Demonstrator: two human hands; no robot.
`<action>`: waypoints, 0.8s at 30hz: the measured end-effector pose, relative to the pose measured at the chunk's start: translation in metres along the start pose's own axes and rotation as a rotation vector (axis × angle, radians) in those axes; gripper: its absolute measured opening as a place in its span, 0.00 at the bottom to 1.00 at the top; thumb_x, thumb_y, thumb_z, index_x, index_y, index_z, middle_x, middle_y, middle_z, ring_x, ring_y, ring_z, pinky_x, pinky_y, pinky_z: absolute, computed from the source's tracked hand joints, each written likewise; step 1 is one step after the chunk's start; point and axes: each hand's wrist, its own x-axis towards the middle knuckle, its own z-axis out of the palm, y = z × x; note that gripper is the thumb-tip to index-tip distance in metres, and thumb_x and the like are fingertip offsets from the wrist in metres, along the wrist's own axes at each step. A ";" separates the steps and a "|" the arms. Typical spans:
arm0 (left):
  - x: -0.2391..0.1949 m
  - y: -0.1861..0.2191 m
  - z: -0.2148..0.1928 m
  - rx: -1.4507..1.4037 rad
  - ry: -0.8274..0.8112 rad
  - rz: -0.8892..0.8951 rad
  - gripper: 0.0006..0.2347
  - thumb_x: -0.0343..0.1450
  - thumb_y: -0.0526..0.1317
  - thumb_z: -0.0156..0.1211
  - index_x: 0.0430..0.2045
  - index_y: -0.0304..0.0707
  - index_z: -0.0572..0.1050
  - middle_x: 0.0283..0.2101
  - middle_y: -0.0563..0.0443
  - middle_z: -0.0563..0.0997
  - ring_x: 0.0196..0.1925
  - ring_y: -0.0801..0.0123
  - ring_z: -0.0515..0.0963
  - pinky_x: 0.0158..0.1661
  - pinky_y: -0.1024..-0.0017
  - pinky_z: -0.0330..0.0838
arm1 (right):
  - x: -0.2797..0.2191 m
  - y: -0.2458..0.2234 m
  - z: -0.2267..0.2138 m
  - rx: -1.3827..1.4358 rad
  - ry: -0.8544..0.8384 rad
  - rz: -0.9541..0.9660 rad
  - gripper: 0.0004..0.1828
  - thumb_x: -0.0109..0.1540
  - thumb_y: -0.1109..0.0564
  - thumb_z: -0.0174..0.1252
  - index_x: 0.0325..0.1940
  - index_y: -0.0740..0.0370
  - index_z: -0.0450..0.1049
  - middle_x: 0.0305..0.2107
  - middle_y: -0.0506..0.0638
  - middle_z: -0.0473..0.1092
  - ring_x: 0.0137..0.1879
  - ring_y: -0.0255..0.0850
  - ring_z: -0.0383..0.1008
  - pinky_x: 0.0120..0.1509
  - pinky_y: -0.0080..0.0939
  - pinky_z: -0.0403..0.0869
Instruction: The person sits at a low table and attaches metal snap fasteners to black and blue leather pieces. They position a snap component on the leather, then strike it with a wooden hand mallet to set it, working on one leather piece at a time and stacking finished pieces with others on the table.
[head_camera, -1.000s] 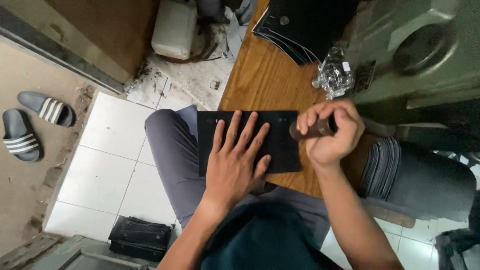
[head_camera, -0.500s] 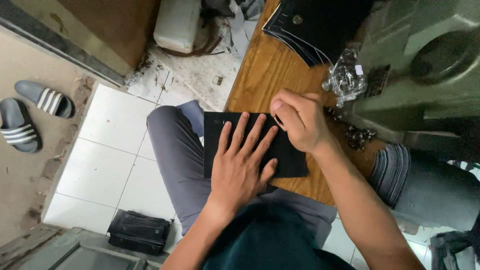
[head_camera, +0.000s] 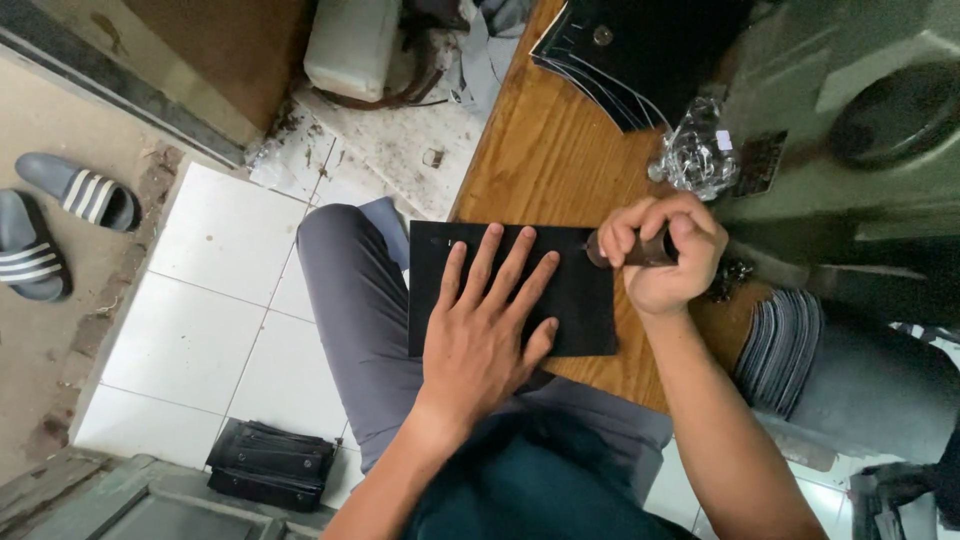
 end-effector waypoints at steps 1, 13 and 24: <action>0.001 -0.001 0.000 0.000 0.002 0.001 0.26 0.76 0.55 0.40 0.71 0.54 0.62 0.77 0.49 0.57 0.80 0.50 0.50 0.75 0.45 0.35 | 0.002 0.002 -0.003 0.000 -0.001 -0.003 0.19 0.68 0.48 0.41 0.27 0.62 0.59 0.11 0.59 0.53 0.13 0.46 0.59 0.18 0.35 0.59; 0.001 -0.001 0.001 0.017 0.043 0.013 0.25 0.76 0.55 0.41 0.69 0.52 0.65 0.76 0.48 0.60 0.79 0.50 0.51 0.74 0.44 0.37 | -0.002 0.000 0.022 0.222 0.321 0.072 0.14 0.66 0.47 0.44 0.31 0.56 0.59 0.15 0.55 0.51 0.15 0.51 0.57 0.23 0.47 0.60; 0.001 -0.001 -0.005 0.007 0.051 0.022 0.22 0.77 0.54 0.41 0.61 0.45 0.70 0.75 0.45 0.61 0.79 0.50 0.52 0.74 0.44 0.38 | 0.001 0.008 0.033 0.161 0.390 0.062 0.12 0.65 0.46 0.43 0.33 0.52 0.58 0.16 0.53 0.54 0.15 0.46 0.58 0.23 0.42 0.64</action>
